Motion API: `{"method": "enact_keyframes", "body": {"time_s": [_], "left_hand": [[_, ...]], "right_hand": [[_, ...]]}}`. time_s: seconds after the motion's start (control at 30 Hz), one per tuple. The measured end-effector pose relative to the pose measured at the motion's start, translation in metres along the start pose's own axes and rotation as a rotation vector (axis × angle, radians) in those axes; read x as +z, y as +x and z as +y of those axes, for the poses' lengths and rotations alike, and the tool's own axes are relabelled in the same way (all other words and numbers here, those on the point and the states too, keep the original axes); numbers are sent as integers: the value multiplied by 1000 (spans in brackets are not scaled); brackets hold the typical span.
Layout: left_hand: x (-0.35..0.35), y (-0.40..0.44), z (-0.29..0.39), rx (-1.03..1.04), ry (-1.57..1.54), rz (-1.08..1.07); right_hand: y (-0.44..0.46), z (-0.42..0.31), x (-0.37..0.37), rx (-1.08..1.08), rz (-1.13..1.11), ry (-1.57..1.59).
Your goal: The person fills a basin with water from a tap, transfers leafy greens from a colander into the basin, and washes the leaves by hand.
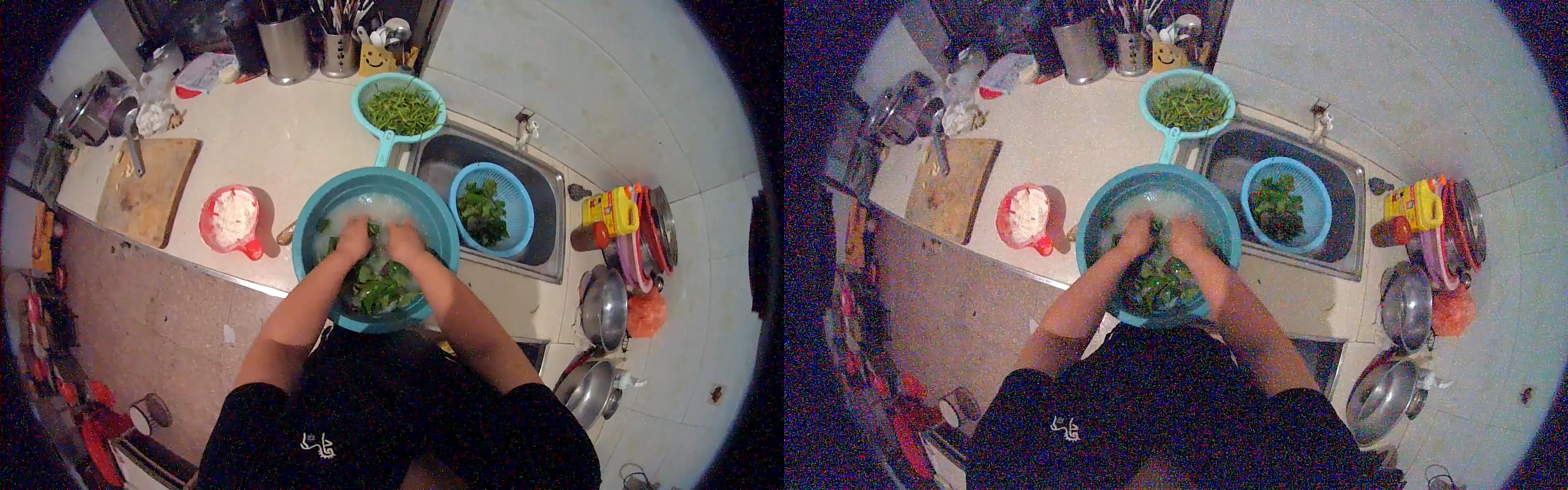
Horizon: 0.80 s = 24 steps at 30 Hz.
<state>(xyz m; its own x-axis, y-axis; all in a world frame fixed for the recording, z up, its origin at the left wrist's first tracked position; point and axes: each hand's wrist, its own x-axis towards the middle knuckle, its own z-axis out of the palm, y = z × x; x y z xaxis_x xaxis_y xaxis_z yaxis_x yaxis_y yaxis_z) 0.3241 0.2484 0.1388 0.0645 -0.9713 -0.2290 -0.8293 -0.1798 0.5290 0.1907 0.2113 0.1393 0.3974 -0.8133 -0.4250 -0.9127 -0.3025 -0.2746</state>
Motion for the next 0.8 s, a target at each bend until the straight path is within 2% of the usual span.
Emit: {"method": "enact_keyframes", "body": {"time_s": [0.03, 0.07, 0.1, 0.17, 0.23, 0.3, 0.57, 0.63, 0.67, 0.73, 0.77, 0.8], "left_hand": [[-2, 1, -1, -36, -219, -18], [-3, 4, -1, -71, -438, -36], [-9, 3, 3, -71, -438, -36], [-33, -4, 18, -575, -1505, -246], [-39, -7, 21, -597, -1434, -255], [-36, -6, 16, -487, -1284, -275], [9, 19, -12, -447, -1366, -329], [31, 31, -29, -586, -1401, -274], [35, 33, -31, -587, -1400, -273], [18, 24, -12, -540, -1379, -312], [6, 17, 2, -524, -1372, -324], [-16, 5, 27, -520, -1229, -147]], "right_hand": [[1, -1, -2, 0, 3, 0], [2, -2, -4, -51, 37, 284], [2, -5, -6, -102, 68, 568], [-19, -24, -20, -133, 145, 563], [-36, -39, -28, -166, 222, 556], [-43, -47, -28, -157, 291, 456], [-46, -48, -40, -268, 322, 388], [-44, -50, -41, -244, 407, 370], [-43, -49, -43, -244, 407, 370], [-38, -43, -43, -164, 384, 636], [-35, -40, -41, -165, 384, 636], [-31, -37, -37, -116, 416, 651]]}}
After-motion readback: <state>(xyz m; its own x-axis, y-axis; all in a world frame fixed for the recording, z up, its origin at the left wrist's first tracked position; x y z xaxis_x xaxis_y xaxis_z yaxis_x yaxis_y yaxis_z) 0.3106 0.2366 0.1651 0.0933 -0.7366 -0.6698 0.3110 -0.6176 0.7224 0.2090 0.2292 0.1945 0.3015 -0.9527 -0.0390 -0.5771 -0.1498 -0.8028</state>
